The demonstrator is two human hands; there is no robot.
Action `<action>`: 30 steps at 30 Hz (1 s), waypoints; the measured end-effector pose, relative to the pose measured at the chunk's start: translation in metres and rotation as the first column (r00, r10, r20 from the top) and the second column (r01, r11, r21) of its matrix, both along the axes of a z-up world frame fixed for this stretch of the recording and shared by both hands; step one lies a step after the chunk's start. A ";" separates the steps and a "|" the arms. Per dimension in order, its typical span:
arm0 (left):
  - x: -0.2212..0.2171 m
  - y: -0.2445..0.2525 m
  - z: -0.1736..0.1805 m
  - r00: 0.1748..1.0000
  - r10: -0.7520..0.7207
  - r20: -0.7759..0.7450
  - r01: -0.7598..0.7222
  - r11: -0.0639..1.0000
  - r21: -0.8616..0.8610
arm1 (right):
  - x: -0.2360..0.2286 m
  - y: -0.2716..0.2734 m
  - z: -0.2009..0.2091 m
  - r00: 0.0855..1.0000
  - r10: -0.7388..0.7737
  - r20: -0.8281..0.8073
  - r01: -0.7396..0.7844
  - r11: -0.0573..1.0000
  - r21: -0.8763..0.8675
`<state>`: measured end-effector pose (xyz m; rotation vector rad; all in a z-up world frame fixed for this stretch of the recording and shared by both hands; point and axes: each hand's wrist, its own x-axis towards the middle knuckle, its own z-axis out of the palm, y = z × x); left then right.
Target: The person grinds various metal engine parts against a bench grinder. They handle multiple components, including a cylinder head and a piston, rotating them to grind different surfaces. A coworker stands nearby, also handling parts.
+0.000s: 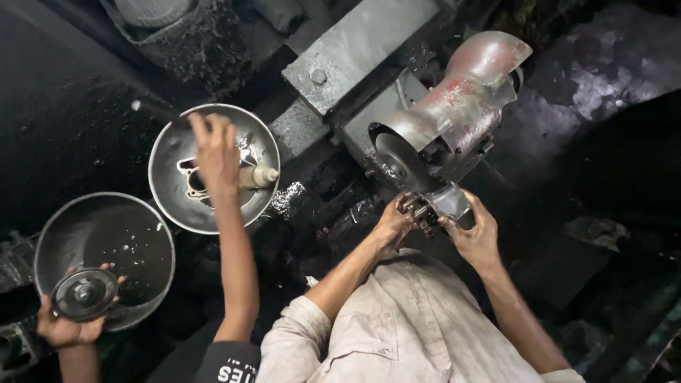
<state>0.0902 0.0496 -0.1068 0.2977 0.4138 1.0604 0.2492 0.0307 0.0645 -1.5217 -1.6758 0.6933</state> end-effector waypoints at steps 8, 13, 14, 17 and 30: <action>-0.012 -0.006 0.020 0.993 0.057 -0.101 -0.049 0.996 0.078 | -0.002 -0.014 -0.014 0.990 -0.028 -0.136 0.032 0.999 0.023; -0.029 -0.009 0.048 0.968 0.012 -0.251 0.001 0.999 0.053 | -0.004 -0.021 -0.019 0.990 -0.016 -0.141 0.022 0.999 0.042; -0.032 -0.011 0.051 0.962 0.019 -0.271 -0.003 0.998 0.059 | -0.004 -0.025 -0.020 0.987 -0.016 -0.159 0.022 0.999 0.032; -0.039 -0.019 0.057 0.955 0.026 -0.295 -0.010 0.998 0.055 | -0.006 -0.033 -0.025 0.989 0.004 -0.146 0.002 0.999 0.046; -0.045 -0.008 0.032 0.919 0.077 -0.388 -0.078 0.997 0.015 | -0.013 -0.015 -0.054 0.934 -0.089 -0.345 0.040 0.989 -0.145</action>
